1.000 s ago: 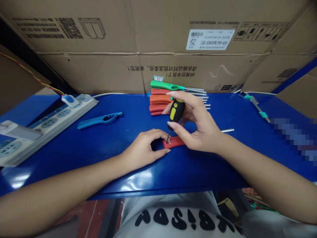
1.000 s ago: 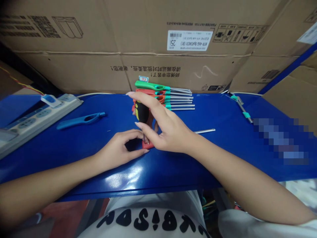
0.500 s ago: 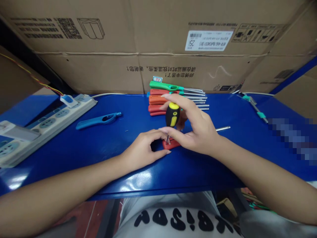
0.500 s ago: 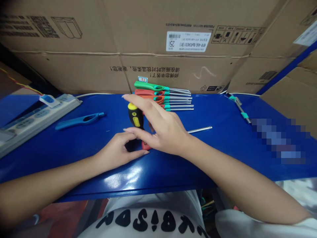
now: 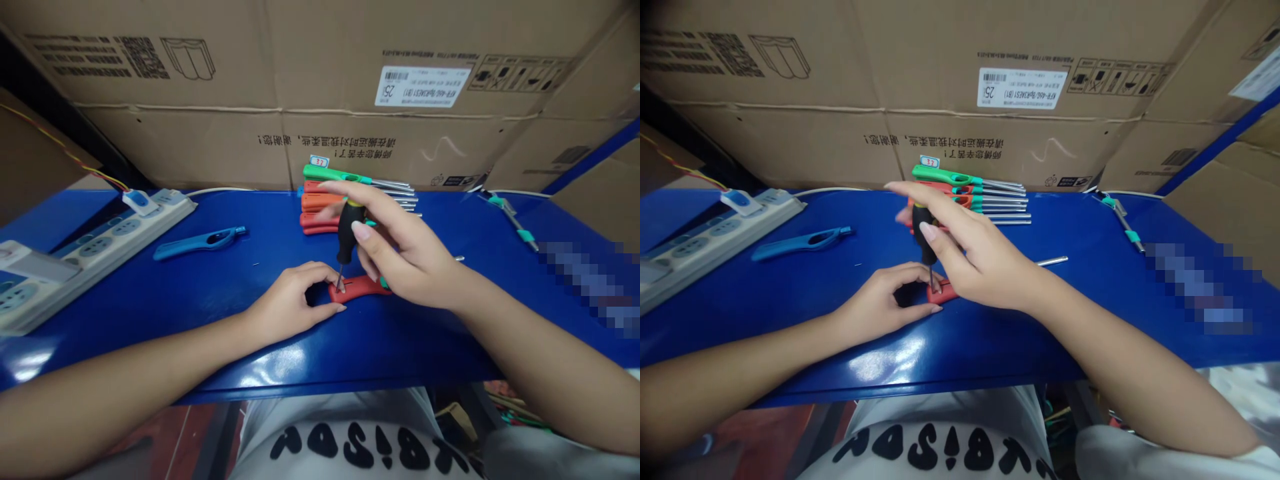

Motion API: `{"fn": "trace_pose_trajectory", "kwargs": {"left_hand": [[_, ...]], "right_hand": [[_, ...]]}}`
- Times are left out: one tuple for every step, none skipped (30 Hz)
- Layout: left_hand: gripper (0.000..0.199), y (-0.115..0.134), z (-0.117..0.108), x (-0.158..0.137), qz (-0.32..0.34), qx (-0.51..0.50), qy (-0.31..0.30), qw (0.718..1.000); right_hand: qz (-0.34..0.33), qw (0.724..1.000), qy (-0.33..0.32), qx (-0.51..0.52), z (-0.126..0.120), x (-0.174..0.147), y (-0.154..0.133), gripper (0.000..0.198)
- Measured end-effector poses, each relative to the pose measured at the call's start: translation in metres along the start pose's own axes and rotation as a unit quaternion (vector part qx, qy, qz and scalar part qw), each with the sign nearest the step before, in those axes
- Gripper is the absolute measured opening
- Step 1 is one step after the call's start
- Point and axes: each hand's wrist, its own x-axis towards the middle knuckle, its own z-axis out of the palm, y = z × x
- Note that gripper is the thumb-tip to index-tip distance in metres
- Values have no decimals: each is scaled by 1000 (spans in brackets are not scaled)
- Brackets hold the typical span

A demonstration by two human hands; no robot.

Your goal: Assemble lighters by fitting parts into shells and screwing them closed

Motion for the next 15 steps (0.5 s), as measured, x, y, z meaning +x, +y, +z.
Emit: {"fn": "trace_pose_trajectory", "kwargs": {"left_hand": [[19,0,0,0,1,1,1,1000],[19,0,0,0,3,2,4,1000],[19,0,0,0,5,3,8,1000],[19,0,0,0,7,3,11,1000],[19,0,0,0,7,3,12,1000],[19,0,0,0,6,2,12,1000],[19,0,0,0,4,1,10,1000],[19,0,1,0,2,0,8,1000],[19,0,1,0,0,-2,4,1000],[18,0,1,0,-3,-4,0,1000],[17,1,0,0,-5,-6,-4,1000],[16,1,0,1,-6,-5,-6,1000],[15,1,0,1,-6,-4,-6,1000],[15,0,0,1,-4,-3,-5,1000],[16,0,0,0,-1,-1,-2,1000]], "right_hand": [[5,1000,2,-8,-1,1,-1,38],[1,999,14,-34,-2,1,-1,36],[-9,997,32,-70,-3,1,0,34],[-22,993,50,-106,-3,1,0,35],[-30,989,62,-129,-3,0,1,36],[-31,989,65,-129,-3,0,1,36],[-22,992,56,-108,-3,0,0,35],[-7,997,41,-70,-3,1,0,36],[12,999,19,-29,-4,1,-1,39],[30,1000,0,7,-4,2,-2,41],[41,999,-11,26,-5,2,-3,41],[42,999,-8,24,-6,2,-4,39],[35,999,7,2,-6,3,-4,36],[19,999,29,-32,-7,3,-4,33],[1,996,52,-70,-7,2,-4,32]]}}
